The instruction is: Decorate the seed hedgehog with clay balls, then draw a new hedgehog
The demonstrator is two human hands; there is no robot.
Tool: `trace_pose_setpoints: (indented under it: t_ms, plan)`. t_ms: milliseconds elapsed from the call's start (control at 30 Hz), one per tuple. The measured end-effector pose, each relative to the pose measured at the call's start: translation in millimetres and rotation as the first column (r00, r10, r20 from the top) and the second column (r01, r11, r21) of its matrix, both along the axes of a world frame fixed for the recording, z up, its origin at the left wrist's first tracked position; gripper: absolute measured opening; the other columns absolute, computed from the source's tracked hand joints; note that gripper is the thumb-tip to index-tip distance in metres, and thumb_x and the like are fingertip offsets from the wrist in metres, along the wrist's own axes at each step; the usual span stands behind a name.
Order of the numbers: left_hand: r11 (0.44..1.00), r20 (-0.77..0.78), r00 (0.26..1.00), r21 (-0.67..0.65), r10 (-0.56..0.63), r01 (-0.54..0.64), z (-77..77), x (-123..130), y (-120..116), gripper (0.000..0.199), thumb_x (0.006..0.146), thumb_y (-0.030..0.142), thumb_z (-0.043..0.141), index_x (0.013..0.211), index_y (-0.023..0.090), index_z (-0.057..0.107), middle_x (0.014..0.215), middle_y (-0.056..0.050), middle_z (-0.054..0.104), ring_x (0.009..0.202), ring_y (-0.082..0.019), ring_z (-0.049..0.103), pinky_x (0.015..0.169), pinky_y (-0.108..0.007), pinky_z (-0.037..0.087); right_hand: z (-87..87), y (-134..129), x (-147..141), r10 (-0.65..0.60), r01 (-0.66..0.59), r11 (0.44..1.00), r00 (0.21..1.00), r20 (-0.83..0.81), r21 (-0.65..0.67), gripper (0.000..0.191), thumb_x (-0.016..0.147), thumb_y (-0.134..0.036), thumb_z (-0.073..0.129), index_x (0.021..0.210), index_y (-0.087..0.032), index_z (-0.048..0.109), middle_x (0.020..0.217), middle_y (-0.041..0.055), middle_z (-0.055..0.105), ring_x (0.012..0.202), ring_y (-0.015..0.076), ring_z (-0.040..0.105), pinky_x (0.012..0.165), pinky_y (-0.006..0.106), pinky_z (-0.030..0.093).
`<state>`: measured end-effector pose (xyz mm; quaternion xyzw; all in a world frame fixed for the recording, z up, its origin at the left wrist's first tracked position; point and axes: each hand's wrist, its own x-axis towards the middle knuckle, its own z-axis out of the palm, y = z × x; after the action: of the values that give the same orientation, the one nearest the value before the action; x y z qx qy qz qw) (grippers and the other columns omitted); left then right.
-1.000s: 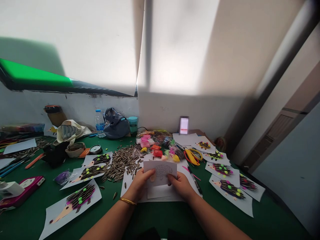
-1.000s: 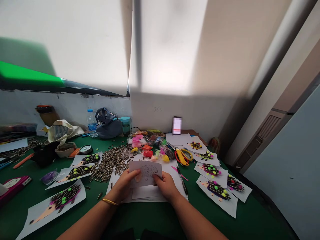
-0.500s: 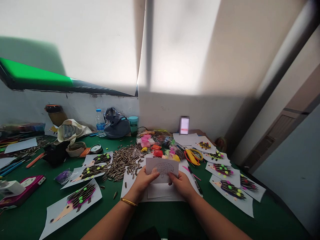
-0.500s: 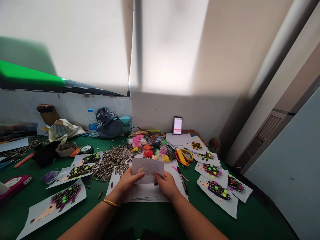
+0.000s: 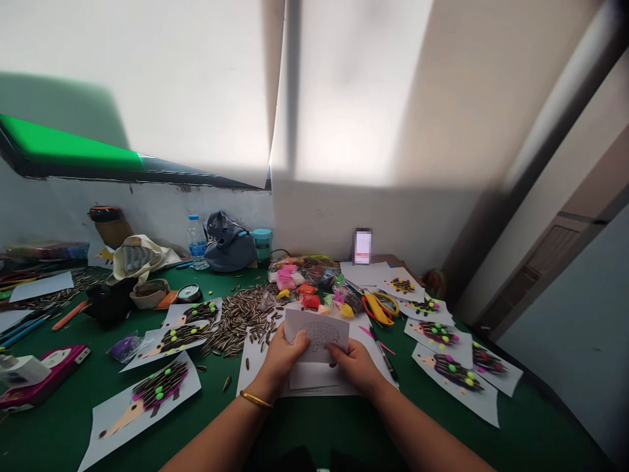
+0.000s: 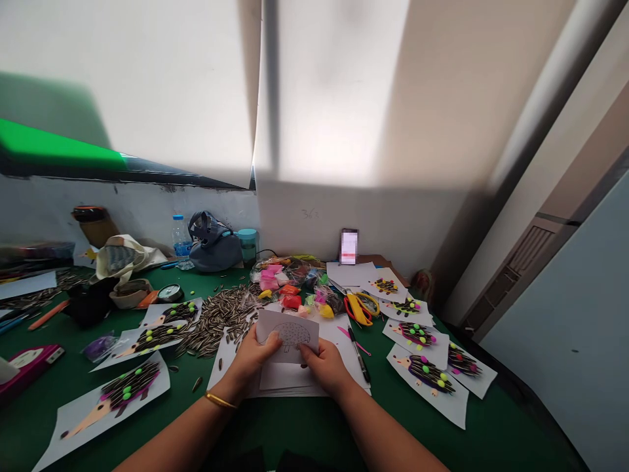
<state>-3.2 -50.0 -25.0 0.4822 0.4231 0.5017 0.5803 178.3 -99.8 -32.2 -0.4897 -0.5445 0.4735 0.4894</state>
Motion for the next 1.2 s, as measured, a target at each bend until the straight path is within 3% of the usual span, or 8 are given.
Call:
trace_pose_setpoints:
  t_ms: [200, 400, 667, 833, 1033, 1200]
  plan:
    - [0.998, 0.080, 0.995, -0.011, -0.067, 0.068, 2.5, -0.5, -2.0, 0.066, 0.061, 0.039, 0.083, 0.117, 0.015, 0.056, 0.104, -0.012, 0.071, 0.089, -0.025, 0.068, 0.080, -0.036, 0.054, 1.4, -0.8, -0.6, -0.012, 0.012, 1.000, 1.000, -0.017, -0.005, 0.046, 0.075, -0.061, 0.062, 0.086, -0.017, 0.067, 0.073, 0.0035, 0.064, 0.065, 0.0183, 0.056, 0.062, 0.029, 0.046]
    - [0.998, 0.071, 0.996, -0.008, -0.057, 0.058, -2.5, -1.8, 2.0, 0.062, 0.063, 0.037, 0.082, 0.115, 0.015, 0.055, 0.103, -0.012, 0.071, 0.088, -0.025, 0.069, 0.081, -0.038, 0.054, 4.4, -2.9, -1.2, 0.031, -0.031, 0.999, 0.999, 0.016, -0.004, 0.043, 0.076, -0.059, 0.061, 0.083, -0.017, 0.066, 0.073, 0.0034, 0.063, 0.066, 0.0182, 0.055, 0.062, 0.028, 0.046]
    - [0.990, 0.114, 0.983, 0.000, -0.141, 0.142, 10.2, -1.8, -5.7, 0.072, 0.059, 0.032, 0.085, 0.121, 0.016, 0.053, 0.113, -0.014, 0.069, 0.100, -0.028, 0.067, 0.085, -0.036, 0.053, 8.7, -0.2, 0.4, -0.109, 0.107, 0.993, 0.993, -0.043, -0.050, 0.049, 0.072, -0.062, 0.062, 0.088, -0.016, 0.066, 0.076, 0.0052, 0.067, 0.064, 0.0187, 0.056, 0.063, 0.030, 0.047]
    - [0.991, 0.091, 0.987, -0.005, -0.132, 0.133, 5.3, -0.8, -2.0, 0.077, 0.055, 0.029, 0.087, 0.123, 0.018, 0.050, 0.112, -0.012, 0.069, 0.098, -0.027, 0.067, 0.083, -0.035, 0.053, 6.9, 1.5, 1.5, -0.125, 0.119, 0.989, 0.989, -0.081, -0.083, 0.052, 0.071, -0.062, 0.064, 0.094, -0.016, 0.067, 0.078, 0.0062, 0.068, 0.067, 0.0203, 0.059, 0.064, 0.030, 0.048]
    - [0.999, 0.062, 0.997, -0.003, -0.052, 0.052, 9.9, 1.7, -5.6, 0.065, 0.058, 0.033, 0.086, 0.115, 0.018, 0.058, 0.107, -0.011, 0.072, 0.094, -0.026, 0.068, 0.080, -0.033, 0.054, 5.5, 1.7, 1.3, -0.099, 0.093, 0.993, 0.992, -0.081, -0.075, 0.055, 0.069, -0.064, 0.065, 0.095, -0.015, 0.068, 0.083, 0.0084, 0.069, 0.068, 0.0214, 0.059, 0.063, 0.032, 0.049]
    - [0.992, 0.079, 0.990, -0.040, -0.119, 0.123, 17.5, 0.0, -8.7, 0.058, 0.060, 0.037, 0.084, 0.110, 0.016, 0.063, 0.104, -0.012, 0.073, 0.091, -0.027, 0.069, 0.079, -0.034, 0.055, 3.7, 2.5, 2.5, -0.104, 0.099, 0.993, 0.991, -0.087, -0.065, 0.052, 0.071, -0.063, 0.065, 0.092, -0.015, 0.068, 0.083, 0.0081, 0.069, 0.068, 0.0206, 0.059, 0.064, 0.031, 0.049]
